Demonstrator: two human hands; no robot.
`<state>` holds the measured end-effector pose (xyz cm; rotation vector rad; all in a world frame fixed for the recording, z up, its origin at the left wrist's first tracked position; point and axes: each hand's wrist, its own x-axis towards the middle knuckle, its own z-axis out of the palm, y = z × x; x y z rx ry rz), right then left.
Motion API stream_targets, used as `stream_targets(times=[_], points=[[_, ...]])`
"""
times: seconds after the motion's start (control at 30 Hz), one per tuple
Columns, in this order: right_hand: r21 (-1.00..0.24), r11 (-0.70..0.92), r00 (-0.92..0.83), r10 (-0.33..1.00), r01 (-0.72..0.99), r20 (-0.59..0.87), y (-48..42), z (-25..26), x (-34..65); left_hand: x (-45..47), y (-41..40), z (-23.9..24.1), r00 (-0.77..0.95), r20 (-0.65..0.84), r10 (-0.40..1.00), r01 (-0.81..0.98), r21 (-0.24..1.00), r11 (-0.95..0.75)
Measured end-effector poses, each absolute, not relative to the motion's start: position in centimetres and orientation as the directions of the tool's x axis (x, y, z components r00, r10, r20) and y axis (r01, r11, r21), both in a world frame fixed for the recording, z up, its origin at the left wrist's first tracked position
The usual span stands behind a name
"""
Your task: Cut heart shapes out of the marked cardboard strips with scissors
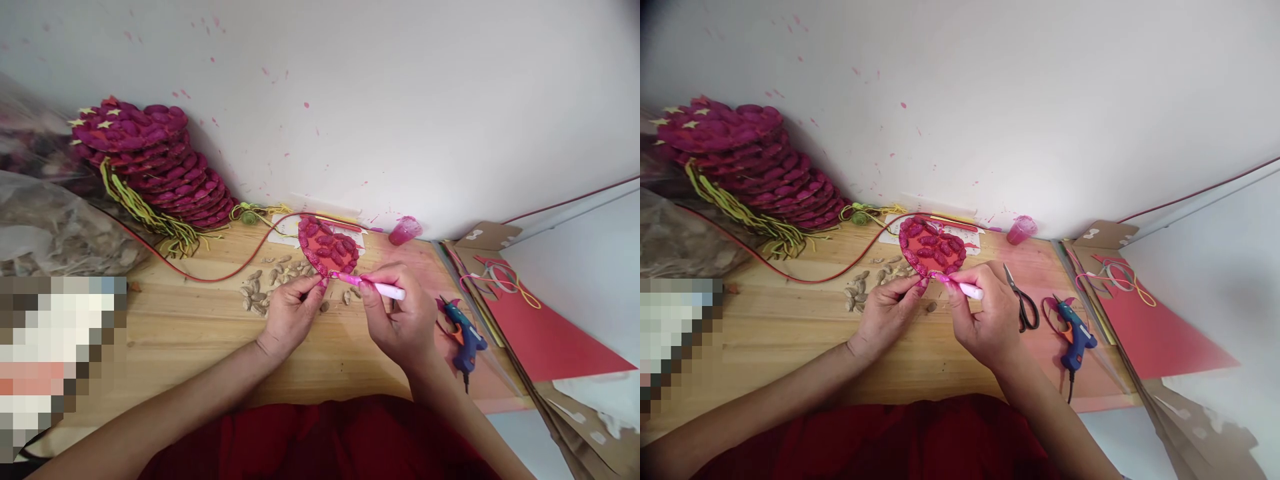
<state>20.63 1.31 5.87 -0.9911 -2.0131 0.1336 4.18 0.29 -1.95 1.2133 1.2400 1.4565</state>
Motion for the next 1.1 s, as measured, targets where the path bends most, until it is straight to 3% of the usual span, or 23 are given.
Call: stream_targets(times=[0.6,0.8,0.9,1.1], points=[[-0.455,0.628,-0.328,0.748,0.632,0.577,2.0,7.0,20.5,4.2,0.2,-2.2,-0.171,0.178,0.969,0.017,0.984,-0.178],[-0.551,0.621,-0.360,0.779,0.558,0.513,2.9,7.3,20.6,4.2,0.3,-2.2,-0.166,0.180,0.970,0.029,0.984,-0.178],[-0.580,0.618,-0.398,0.786,0.531,0.473,3.3,7.6,20.8,4.2,0.3,-2.2,-0.174,0.171,0.970,0.022,0.985,-0.170],[-0.521,0.680,-0.535,0.731,0.515,0.425,3.7,8.7,21.2,4.3,0.3,-2.1,-0.156,0.176,0.972,0.018,0.984,-0.176]])
